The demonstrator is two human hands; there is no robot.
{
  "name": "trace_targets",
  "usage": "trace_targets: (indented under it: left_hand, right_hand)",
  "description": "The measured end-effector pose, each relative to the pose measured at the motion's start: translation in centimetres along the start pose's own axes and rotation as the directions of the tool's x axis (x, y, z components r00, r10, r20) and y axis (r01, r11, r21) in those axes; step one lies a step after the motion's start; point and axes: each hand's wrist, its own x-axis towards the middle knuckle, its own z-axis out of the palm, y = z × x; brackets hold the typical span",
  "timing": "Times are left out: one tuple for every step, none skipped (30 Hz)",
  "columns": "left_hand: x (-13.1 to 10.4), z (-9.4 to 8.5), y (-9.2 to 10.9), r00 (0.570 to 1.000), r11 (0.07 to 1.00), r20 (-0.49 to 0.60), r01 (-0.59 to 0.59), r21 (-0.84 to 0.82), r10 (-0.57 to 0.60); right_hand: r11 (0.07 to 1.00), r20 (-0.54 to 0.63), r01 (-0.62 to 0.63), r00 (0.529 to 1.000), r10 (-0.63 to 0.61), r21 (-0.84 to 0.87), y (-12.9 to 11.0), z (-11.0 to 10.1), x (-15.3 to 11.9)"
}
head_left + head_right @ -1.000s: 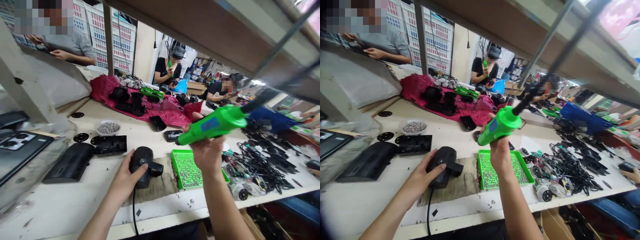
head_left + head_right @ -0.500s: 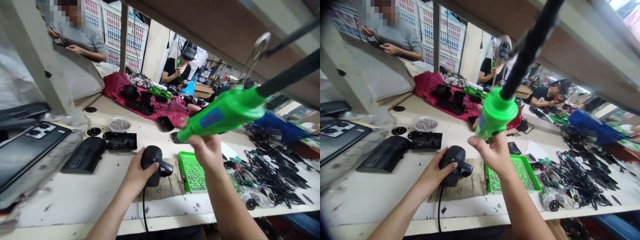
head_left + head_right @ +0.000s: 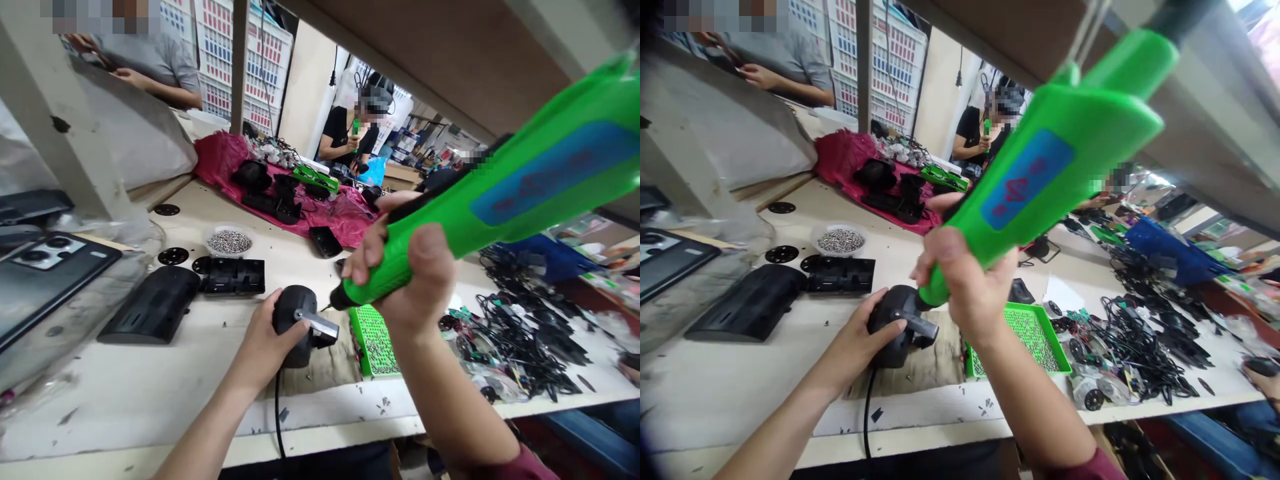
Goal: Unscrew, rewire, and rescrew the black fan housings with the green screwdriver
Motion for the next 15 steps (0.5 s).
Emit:
trace_targets:
  left_hand:
    - [0.0, 0.0, 0.0, 1.0, 1.0, 0.0, -0.004, -0.012, 0.004]
    - [0.0, 0.0, 0.0, 1.0, 1.0, -0.003, -0.016, -0.017, 0.016]
    - [0.1, 0.0, 0.0, 0.999, 0.999, -0.01, -0.038, -0.016, 0.038]
    - [0.1, 0.0, 0.0, 0.998, 0.998, -0.016, -0.063, -0.017, 0.063]
    - [0.1, 0.1, 0.0, 0.996, 0.996, -0.021, -0.087, -0.02, 0.086]
    - [0.1, 0.1, 0.0, 0.994, 0.994, -0.025, -0.105, -0.025, 0.104]
    - [0.2, 0.1, -0.1, 0.993, 0.993, -0.027, -0.116, -0.03, 0.115]
    - [0.2, 0.1, -0.1, 0.992, 0.992, -0.025, -0.122, -0.034, 0.121]
    - [0.2, 0.1, -0.1, 0.992, 0.992, -0.021, -0.124, -0.034, 0.123]
    - [0.3, 0.1, -0.1, 0.992, 0.992, -0.018, -0.124, -0.03, 0.123]
    - [0.3, 0.2, -0.2, 0.992, 0.992, -0.018, -0.123, -0.022, 0.123]
    - [0.3, 0.2, -0.2, 0.992, 0.992, -0.019, -0.125, -0.015, 0.125]
    - [0.4, 0.2, -0.3, 0.991, 0.992, -0.022, -0.129, -0.008, 0.129]
    - [0.4, 0.2, -0.3, 0.991, 0.991, -0.026, -0.135, -0.004, 0.134]
    - [0.4, 0.2, -0.3, 0.99, 0.99, -0.029, -0.14, 0.0, 0.139]
  right_hand:
    - [0.999, 0.027, -0.016, 1.0, 0.015, 0.04, 0.2, 0.7, 0.0]
    - [0.997, 0.046, -0.024, 0.999, 0.02, 0.077, 0.6, 1.1, 0.0]
    - [0.994, 0.059, -0.032, 0.998, 0.026, 0.102, 1.0, 1.5, 0.0]
    - [0.993, 0.067, -0.036, 0.997, 0.029, 0.114, 1.4, 1.7, -0.1]
    - [0.993, 0.071, -0.037, 0.997, 0.029, 0.112, 1.8, 1.8, -0.1]
    - [0.994, 0.074, -0.035, 0.997, 0.028, 0.103, 2.2, 1.8, -0.2]
    - [0.995, 0.076, -0.035, 0.997, 0.028, 0.093, 2.5, 1.8, -0.3]
    - [0.996, 0.073, -0.036, 0.997, 0.03, 0.081, 2.7, 1.7, -0.3]
    - [0.997, 0.068, -0.037, 0.997, 0.033, 0.067, 3.0, 1.7, -0.4]
    - [0.998, 0.061, -0.038, 0.998, 0.035, 0.053, 3.2, 1.6, -0.5]
    - [0.998, 0.052, -0.041, 0.998, 0.039, 0.039, 3.3, 1.6, -0.5]
    - [0.999, 0.045, -0.044, 0.998, 0.043, 0.028, 3.5, 1.5, -0.6]
    - [0.999, 0.042, -0.047, 0.998, 0.046, 0.021, 3.6, 1.5, -0.6]
    - [0.999, 0.04, -0.047, 0.998, 0.046, 0.018, 3.6, 1.5, -0.6]
    - [0.999, 0.039, -0.046, 0.998, 0.046, 0.018, 3.7, 1.5, -0.7]
